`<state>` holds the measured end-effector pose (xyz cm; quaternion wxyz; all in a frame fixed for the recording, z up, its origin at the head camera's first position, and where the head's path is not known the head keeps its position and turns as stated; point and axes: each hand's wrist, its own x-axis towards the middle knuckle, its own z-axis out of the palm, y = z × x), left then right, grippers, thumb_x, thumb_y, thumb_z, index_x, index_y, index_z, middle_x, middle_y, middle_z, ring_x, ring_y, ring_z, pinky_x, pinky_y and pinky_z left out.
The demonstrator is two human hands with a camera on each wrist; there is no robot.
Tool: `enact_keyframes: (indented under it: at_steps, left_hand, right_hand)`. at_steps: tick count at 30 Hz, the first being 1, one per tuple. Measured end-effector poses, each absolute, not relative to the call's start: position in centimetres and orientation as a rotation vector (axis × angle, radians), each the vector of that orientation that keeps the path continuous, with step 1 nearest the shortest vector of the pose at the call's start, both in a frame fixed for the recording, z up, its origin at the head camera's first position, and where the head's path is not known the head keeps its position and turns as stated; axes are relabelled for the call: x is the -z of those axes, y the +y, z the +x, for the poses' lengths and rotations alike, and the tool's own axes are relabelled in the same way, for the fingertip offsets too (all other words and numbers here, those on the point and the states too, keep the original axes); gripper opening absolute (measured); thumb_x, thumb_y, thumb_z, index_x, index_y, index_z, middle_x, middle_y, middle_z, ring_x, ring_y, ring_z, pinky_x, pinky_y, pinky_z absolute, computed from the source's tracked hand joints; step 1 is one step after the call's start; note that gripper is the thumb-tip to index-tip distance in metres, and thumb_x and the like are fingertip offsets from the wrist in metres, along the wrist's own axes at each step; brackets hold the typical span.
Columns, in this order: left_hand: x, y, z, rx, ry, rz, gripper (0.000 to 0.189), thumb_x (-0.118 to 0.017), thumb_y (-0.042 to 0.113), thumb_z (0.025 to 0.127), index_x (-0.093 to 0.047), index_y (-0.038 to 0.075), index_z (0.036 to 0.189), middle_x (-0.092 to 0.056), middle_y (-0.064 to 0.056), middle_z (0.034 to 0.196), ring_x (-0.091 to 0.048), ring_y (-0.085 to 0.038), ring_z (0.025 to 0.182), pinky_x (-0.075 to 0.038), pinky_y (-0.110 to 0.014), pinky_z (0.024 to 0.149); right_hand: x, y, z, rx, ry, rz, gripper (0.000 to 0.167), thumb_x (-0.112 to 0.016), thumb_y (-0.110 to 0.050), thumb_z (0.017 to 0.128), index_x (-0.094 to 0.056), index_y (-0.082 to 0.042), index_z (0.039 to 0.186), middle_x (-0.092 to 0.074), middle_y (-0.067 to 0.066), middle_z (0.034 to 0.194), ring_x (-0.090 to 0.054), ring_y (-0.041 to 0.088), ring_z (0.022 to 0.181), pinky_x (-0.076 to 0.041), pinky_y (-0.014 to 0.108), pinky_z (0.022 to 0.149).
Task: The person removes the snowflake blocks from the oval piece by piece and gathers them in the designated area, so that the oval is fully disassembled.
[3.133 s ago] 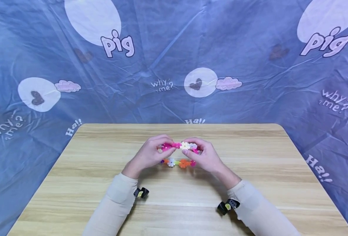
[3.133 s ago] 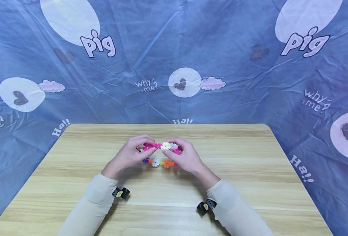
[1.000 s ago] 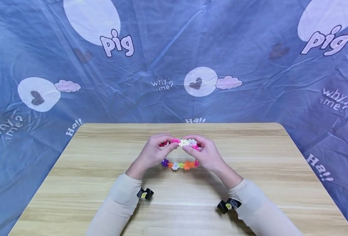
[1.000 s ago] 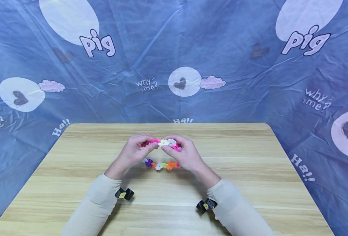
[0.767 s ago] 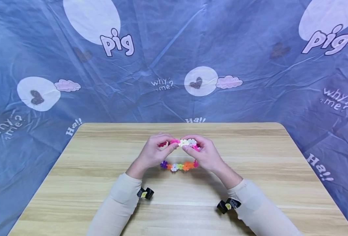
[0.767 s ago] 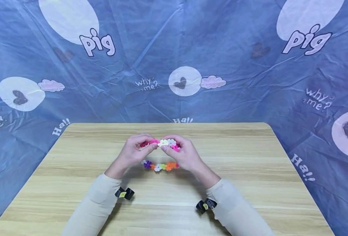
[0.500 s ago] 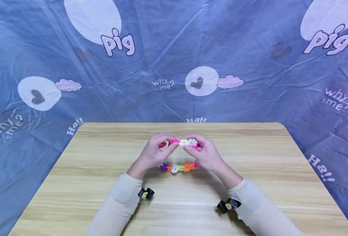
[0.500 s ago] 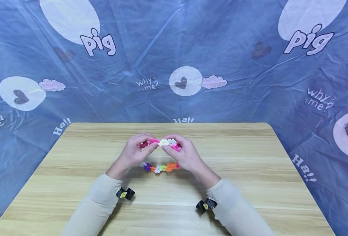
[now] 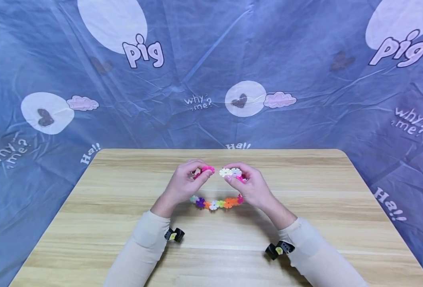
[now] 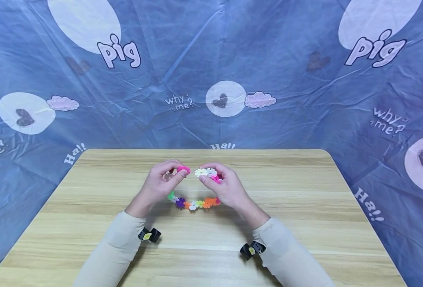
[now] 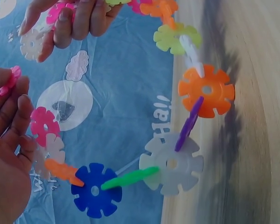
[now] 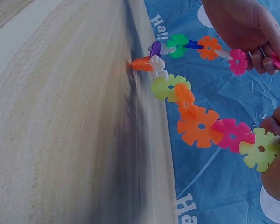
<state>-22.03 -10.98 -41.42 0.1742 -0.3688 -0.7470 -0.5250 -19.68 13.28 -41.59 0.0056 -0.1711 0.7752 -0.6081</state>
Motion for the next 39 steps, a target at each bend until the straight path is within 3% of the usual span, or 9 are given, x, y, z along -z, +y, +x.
enact_keyframes:
  at_steps: [7, 10, 15, 19, 25, 32, 39]
  left_hand:
    - [41.1, -11.5, -22.1, 1.546, -2.140, -1.021, 0.010, -0.071, -0.004, 0.099, -0.078, 0.001, 0.103, -0.080, -0.014, 0.102, -0.074, -0.022, 0.097, -0.062, -0.028, 0.091]
    - [41.1, -11.8, -22.2, 1.544, -2.135, -1.018, 0.011, -0.070, -0.003, 0.100, -0.079, 0.001, 0.105, -0.079, -0.013, 0.101, -0.072, -0.019, 0.093, -0.059, -0.026, 0.086]
    - [41.1, -12.4, -22.3, 1.530, -2.151, -0.961, 0.015, -0.066, -0.001, 0.103, -0.079, 0.003, 0.108, -0.077, -0.011, 0.100, -0.063, -0.013, 0.083, -0.048, -0.026, 0.072]
    - [41.0, -12.9, -22.2, 1.516, -2.196, -0.844, 0.015, -0.066, 0.001, 0.105, -0.079, 0.001, 0.111, -0.077, -0.012, 0.103, -0.061, -0.008, 0.084, -0.051, -0.024, 0.073]
    - [41.0, -13.8, -22.1, 1.526, -2.255, -0.676, 0.012, -0.072, 0.003, 0.102, -0.079, -0.001, 0.112, -0.079, -0.017, 0.106, -0.066, -0.004, 0.090, -0.055, -0.018, 0.079]
    - [41.0, -15.2, -22.1, 1.517, -2.340, -0.492, 0.016, -0.074, 0.011, 0.103, -0.078, 0.002, 0.116, -0.080, -0.016, 0.103, -0.069, -0.008, 0.088, -0.058, -0.025, 0.076]
    - [41.6, -17.0, -22.1, 1.445, -2.408, -0.353, 0.019, -0.069, 0.014, 0.107, -0.078, 0.003, 0.120, -0.077, -0.015, 0.095, -0.065, -0.010, 0.081, -0.054, -0.020, 0.072]
  right_hand:
    - [41.7, 13.4, -19.8, 1.901, 2.418, -0.529, 0.029, -0.074, -0.014, 0.102, -0.071, -0.007, 0.130, -0.062, 0.006, 0.084, -0.054, 0.017, 0.051, -0.053, 0.043, 0.040]
    - [41.8, 13.4, -19.9, 1.902, 2.422, -0.532, 0.029, -0.074, -0.013, 0.102, -0.071, -0.006, 0.130, -0.063, 0.007, 0.085, -0.055, 0.018, 0.054, -0.053, 0.042, 0.040]
    - [41.9, 13.5, -20.0, 1.895, 2.466, -0.562, 0.029, -0.074, -0.010, 0.101, -0.071, -0.003, 0.129, -0.065, 0.005, 0.088, -0.056, 0.011, 0.063, -0.050, 0.029, 0.045]
    - [42.0, 13.5, -20.0, 1.916, 2.445, -0.572, 0.029, -0.074, -0.008, 0.100, -0.071, -0.002, 0.129, -0.065, 0.005, 0.089, -0.056, 0.011, 0.061, -0.050, 0.031, 0.042]
    - [41.9, 13.5, -19.9, 1.914, 2.414, -0.567, 0.029, -0.075, -0.010, 0.101, -0.072, -0.006, 0.129, -0.062, 0.006, 0.085, -0.054, 0.022, 0.051, -0.052, 0.041, 0.039]
    - [41.8, 13.5, -19.8, 1.912, 2.426, -0.587, 0.029, -0.075, -0.010, 0.100, -0.072, -0.005, 0.129, -0.061, 0.005, 0.084, -0.050, 0.009, 0.052, -0.048, 0.030, 0.040]
    - [41.9, 13.6, -19.8, 1.908, 2.440, -0.599, 0.029, -0.075, -0.010, 0.100, -0.072, -0.004, 0.128, -0.063, 0.005, 0.086, -0.050, 0.008, 0.054, -0.046, 0.027, 0.042]
